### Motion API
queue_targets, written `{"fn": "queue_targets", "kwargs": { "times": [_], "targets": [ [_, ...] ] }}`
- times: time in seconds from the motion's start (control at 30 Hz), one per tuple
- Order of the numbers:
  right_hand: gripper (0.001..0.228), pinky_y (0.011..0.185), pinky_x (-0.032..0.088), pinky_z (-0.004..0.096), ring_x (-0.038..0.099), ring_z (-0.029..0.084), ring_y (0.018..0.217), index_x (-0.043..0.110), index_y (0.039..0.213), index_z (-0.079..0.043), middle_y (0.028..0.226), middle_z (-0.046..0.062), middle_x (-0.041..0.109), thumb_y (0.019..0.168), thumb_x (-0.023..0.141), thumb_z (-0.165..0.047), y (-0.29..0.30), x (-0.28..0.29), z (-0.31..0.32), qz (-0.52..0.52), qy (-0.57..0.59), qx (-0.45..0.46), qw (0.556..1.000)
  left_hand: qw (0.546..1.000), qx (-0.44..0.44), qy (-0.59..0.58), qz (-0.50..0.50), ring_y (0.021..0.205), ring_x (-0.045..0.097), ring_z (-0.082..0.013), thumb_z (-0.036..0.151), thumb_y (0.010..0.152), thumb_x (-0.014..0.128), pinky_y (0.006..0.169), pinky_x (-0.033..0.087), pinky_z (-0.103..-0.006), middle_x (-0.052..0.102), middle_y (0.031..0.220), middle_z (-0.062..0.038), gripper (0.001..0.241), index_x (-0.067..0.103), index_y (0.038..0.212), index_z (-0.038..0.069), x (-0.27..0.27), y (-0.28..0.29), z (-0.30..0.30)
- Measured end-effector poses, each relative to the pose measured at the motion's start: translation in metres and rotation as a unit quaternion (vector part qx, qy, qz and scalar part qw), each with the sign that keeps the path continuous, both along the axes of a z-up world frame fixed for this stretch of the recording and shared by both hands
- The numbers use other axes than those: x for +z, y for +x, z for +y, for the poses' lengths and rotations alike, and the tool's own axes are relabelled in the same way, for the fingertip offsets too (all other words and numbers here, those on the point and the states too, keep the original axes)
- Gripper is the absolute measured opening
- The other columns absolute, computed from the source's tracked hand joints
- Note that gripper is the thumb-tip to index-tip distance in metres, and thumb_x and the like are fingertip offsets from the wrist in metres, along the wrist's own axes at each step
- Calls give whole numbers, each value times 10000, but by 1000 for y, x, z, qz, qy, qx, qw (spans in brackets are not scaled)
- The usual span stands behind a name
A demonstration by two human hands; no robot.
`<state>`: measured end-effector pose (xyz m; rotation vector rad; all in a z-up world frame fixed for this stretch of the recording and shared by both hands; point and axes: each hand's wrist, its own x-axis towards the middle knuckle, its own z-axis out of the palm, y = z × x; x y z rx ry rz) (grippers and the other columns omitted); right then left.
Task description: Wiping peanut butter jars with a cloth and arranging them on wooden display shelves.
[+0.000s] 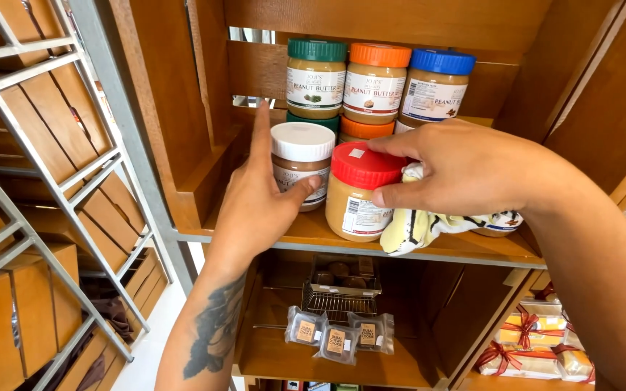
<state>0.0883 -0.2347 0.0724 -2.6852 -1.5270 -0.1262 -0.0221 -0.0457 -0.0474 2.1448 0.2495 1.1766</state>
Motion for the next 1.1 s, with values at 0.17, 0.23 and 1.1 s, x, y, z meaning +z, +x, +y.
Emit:
{"fn": "queue_targets", "kwargs": {
  "times": [0.17,0.23,1.1],
  "targets": [
    [605,725,578,389,742,256,779,637,1384,-219,1088,21,807,809,727,-387,0,-5,4,8,22,-3,1000,998,53,4,-40,671,700,-253,124,818,761,578,565,-336,691,1318,-238,1062,50,1605,79,5,-17,-13],
    [619,761,592,400,761,267,829,634,1380,-206,1133,26,794,808,733,-419,-1,-9,8,1,33,5,999,996,65,13,-65,737,741,-267,85,824,759,586,582,-329,679,1371,-254,1081,11,1605,98,6,-23,-19],
    [664,634,570,439,726,305,626,509,1460,22,1069,209,766,889,630,-294,-5,-82,38,80,313,66,944,978,-32,19,-204,1491,521,-452,-7,870,804,1183,517,-467,311,1667,-327,1056,43,1600,47,20,-44,-21]
  ]
}}
